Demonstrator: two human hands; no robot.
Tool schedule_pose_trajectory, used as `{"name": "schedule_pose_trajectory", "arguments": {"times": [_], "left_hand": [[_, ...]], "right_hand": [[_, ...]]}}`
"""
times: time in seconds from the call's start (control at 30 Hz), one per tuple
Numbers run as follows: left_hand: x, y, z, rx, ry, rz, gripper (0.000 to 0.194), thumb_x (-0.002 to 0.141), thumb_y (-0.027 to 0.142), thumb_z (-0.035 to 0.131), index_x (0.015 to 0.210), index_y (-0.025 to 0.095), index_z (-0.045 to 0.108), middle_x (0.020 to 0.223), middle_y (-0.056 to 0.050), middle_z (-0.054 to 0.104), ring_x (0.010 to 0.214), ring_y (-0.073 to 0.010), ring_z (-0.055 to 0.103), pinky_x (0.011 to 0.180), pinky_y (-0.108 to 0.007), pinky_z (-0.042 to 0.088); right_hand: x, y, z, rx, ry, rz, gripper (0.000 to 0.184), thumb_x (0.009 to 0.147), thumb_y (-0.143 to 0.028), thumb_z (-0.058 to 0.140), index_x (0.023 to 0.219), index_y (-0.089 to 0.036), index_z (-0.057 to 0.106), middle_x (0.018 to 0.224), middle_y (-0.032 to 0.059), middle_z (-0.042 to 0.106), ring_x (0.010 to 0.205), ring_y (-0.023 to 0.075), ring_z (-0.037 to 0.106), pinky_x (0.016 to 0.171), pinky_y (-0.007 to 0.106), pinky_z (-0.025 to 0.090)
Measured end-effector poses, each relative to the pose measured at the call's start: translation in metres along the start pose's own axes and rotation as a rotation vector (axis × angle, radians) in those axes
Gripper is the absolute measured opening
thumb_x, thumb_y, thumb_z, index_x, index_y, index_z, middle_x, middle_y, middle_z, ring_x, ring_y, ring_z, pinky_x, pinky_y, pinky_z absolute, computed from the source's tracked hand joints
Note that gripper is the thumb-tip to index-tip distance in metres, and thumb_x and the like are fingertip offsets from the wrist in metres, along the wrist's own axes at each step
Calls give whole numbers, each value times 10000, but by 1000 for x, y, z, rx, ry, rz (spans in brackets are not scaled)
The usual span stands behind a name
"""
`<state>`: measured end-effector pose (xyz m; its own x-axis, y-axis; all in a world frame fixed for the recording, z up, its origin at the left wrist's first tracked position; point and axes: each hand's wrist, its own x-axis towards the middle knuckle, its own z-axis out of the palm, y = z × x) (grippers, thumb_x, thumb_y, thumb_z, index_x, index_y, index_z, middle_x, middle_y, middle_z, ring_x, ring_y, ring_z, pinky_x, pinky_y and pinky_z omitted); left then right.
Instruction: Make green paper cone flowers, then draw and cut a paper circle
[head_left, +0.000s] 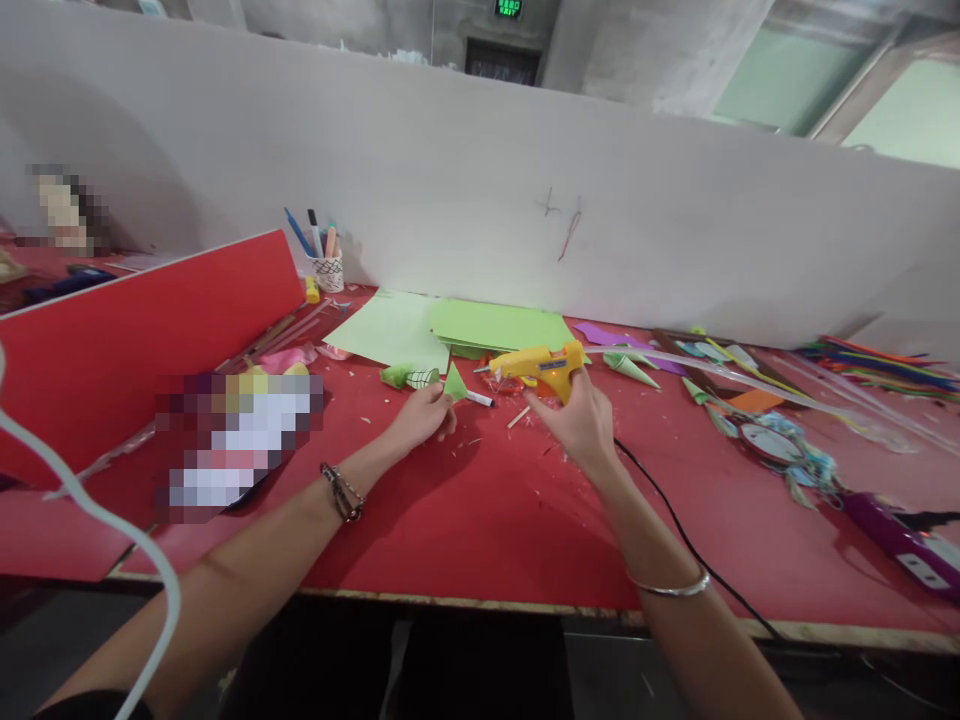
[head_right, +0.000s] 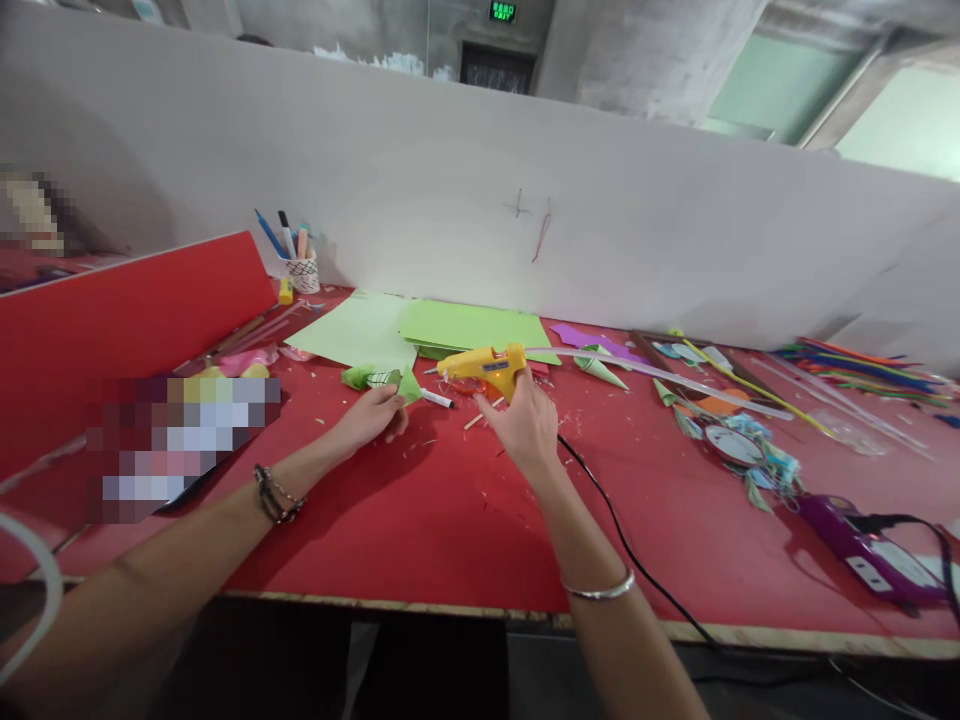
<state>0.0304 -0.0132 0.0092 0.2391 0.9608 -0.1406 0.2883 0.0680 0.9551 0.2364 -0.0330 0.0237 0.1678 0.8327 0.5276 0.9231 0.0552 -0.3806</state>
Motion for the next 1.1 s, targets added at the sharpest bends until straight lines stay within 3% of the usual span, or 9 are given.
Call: {"name": "schedule_pose_trajectory", "arguments": {"times": [0.27,0.77,1.1], "left_hand": [[-6,6,5,-47,-133,-1,162,827,135,316,909,140,456,424,50,552,296,-70,428,355,-165,313],[-6,5,8,-112,-166,-7,193,787,81,322,912,121,464,410,45,557,281,-65,432,345,-152,335],[-8,8,8,-84,-177,-11,220,785,94,340,951,122,482,438,47,559,299,-63,434,367,-162,349]], "right_hand": [[-2,-1,5,-27,5,-76,456,699,-421,490,1055,-138,455,674,45,588,591,184,536,533,272,346],[-4,-6,5,7,-122,-3,411,715,-362,457,1059,-137,446,702,56,578,599,184,532,542,275,357],[-2,-1,8,23,-129,-1,399,719,-355,436,1057,-144,440,693,51,563,599,181,516,533,269,335]]}}
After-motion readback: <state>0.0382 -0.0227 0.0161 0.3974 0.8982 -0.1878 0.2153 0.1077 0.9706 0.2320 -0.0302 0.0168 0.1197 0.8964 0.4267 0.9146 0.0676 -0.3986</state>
